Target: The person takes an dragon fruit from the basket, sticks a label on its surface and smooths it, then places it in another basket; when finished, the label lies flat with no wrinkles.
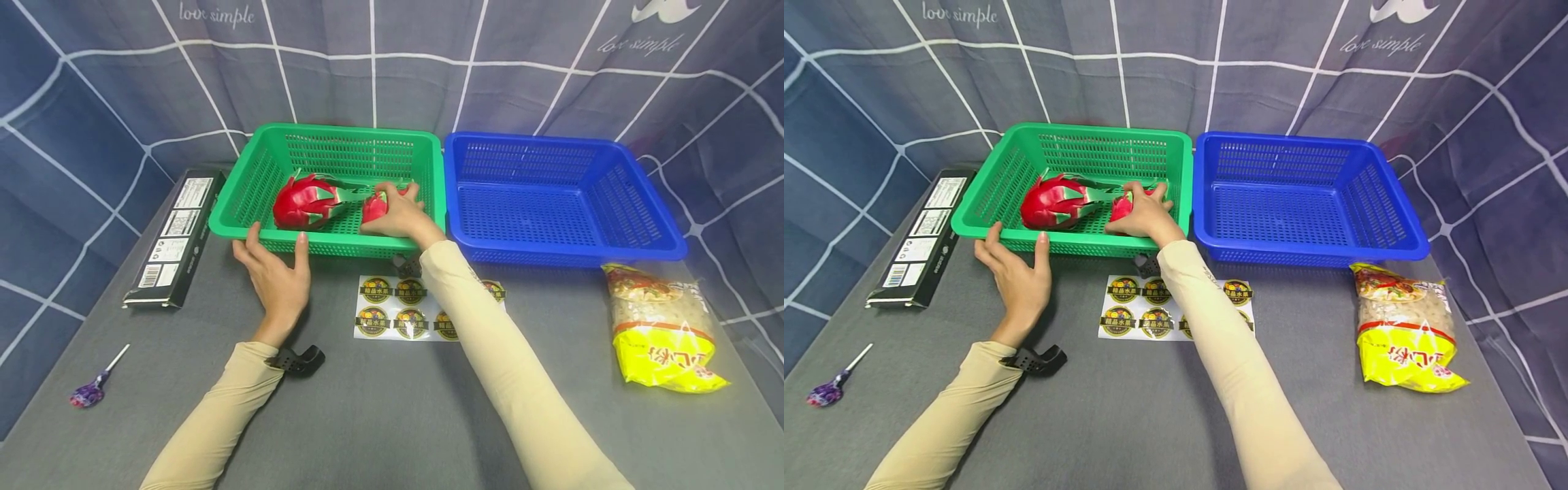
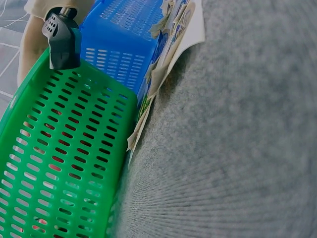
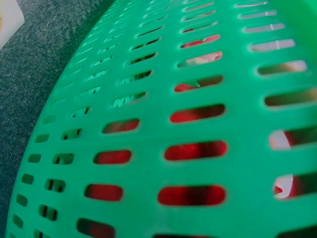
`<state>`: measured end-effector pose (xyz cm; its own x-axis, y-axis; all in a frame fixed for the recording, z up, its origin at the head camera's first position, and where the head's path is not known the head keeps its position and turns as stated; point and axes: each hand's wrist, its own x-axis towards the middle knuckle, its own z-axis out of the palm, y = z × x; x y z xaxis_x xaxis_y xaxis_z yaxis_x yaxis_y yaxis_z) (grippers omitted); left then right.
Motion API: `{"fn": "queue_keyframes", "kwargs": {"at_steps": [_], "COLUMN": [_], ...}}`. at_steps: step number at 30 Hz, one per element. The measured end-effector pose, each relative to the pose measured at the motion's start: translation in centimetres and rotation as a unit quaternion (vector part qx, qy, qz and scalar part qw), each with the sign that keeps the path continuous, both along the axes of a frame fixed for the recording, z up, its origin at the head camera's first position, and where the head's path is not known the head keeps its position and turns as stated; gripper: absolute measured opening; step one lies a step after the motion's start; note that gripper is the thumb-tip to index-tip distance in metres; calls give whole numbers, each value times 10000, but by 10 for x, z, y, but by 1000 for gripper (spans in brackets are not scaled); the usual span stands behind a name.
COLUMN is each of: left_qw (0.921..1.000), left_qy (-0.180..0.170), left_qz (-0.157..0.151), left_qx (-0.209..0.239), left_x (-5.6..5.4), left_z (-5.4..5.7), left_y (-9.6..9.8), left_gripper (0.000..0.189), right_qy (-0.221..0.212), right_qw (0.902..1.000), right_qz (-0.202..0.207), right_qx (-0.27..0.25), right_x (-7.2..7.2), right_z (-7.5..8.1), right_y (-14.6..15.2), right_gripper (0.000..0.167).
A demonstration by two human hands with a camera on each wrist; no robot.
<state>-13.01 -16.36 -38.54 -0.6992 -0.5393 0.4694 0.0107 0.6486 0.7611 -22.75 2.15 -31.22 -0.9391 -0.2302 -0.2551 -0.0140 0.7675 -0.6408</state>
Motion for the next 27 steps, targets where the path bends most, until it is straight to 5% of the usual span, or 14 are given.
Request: {"fn": "queue_keyframes", "kwargs": {"at_steps": [27], "left_qw": [9996], "left_qy": [-288], "left_qz": [16], "left_qx": [54], "left_x": [1], "left_z": [1], "left_y": [1], "left_gripper": [75], "right_qy": [182], "right_qw": [9973], "right_qz": [-446], "right_qx": [-561], "right_x": [-3], "right_z": [-1], "right_y": [4], "right_gripper": [76]}}
